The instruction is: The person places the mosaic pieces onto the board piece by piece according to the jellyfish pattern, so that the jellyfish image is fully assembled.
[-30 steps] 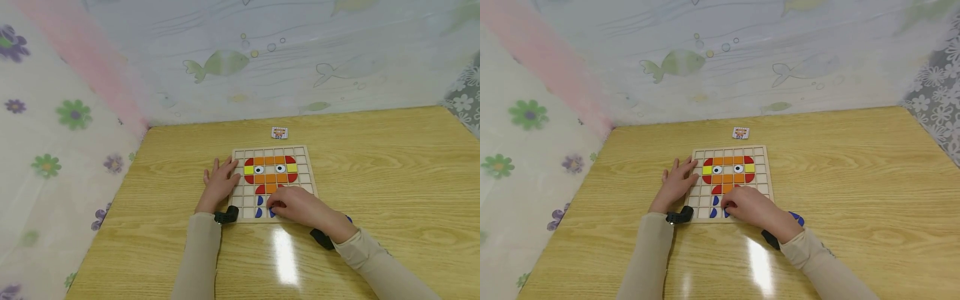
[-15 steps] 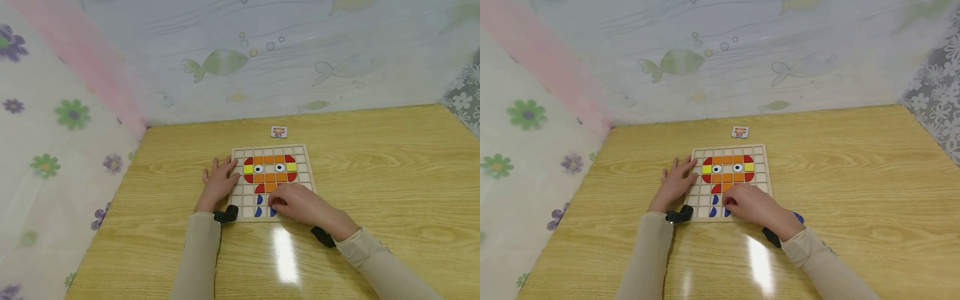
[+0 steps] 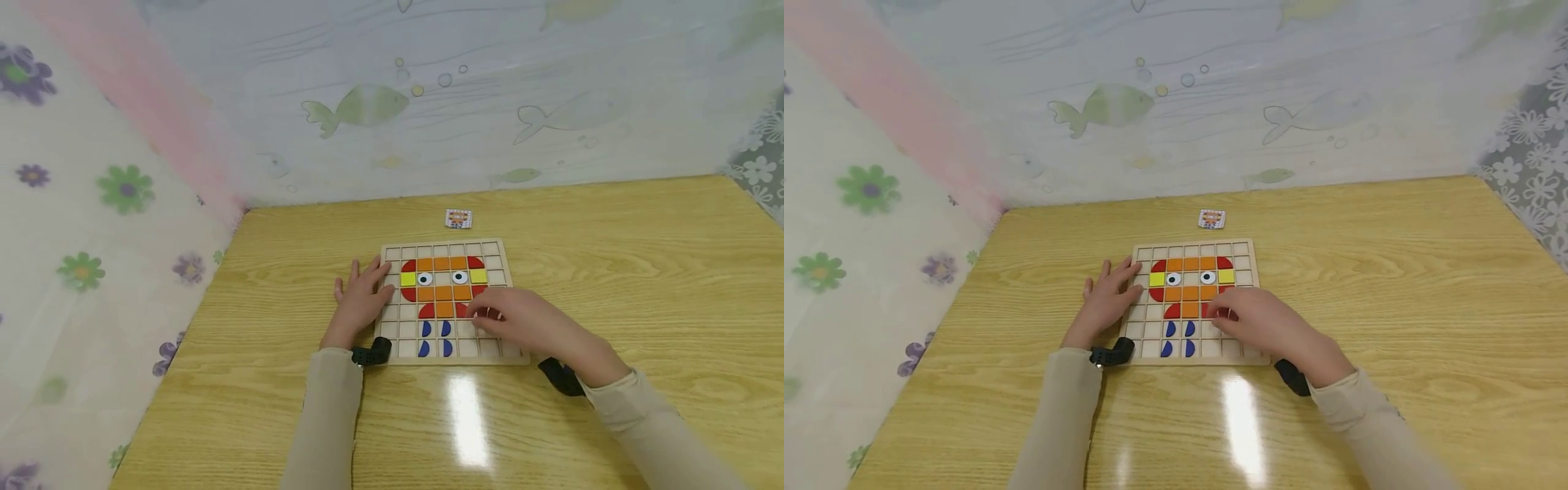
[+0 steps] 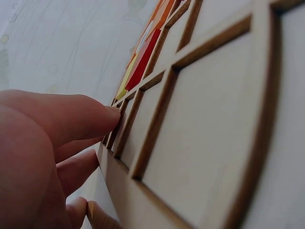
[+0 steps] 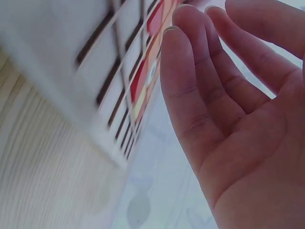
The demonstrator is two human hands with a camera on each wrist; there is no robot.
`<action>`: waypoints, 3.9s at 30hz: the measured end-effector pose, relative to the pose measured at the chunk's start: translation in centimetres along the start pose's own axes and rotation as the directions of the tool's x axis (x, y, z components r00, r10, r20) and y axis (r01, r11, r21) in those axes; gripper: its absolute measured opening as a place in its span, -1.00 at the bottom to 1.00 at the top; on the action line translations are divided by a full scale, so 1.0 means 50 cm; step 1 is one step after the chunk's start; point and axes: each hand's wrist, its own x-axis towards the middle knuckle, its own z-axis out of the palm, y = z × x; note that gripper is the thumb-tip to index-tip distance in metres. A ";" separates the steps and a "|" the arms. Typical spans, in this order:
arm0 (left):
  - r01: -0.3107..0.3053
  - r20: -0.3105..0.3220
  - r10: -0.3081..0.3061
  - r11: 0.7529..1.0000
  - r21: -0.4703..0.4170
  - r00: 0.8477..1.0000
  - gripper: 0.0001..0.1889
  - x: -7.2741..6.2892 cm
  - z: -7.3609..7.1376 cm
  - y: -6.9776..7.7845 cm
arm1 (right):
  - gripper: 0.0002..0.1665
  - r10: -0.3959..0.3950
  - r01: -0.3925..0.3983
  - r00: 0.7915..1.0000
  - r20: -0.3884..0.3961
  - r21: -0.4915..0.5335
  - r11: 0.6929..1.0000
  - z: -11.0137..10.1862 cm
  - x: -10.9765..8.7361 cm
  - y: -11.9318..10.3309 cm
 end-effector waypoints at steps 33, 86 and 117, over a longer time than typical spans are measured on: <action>0.008 -0.020 -0.008 1.000 0.002 1.000 -0.49 -0.003 0.004 0.002 | -0.33 0.030 -0.063 0.974 0.222 0.143 0.988 -0.047 -0.154 0.138; -0.018 -0.014 0.017 1.000 -0.008 1.000 -0.50 -0.002 -0.002 -0.001 | -0.92 0.039 -0.038 0.999 0.008 -0.088 0.995 -0.031 -0.060 0.076; -0.007 -0.008 0.007 1.000 -0.007 1.000 -0.49 -0.003 -0.002 0.001 | -0.92 0.083 -0.078 0.995 -0.047 0.109 0.991 0.049 0.022 0.001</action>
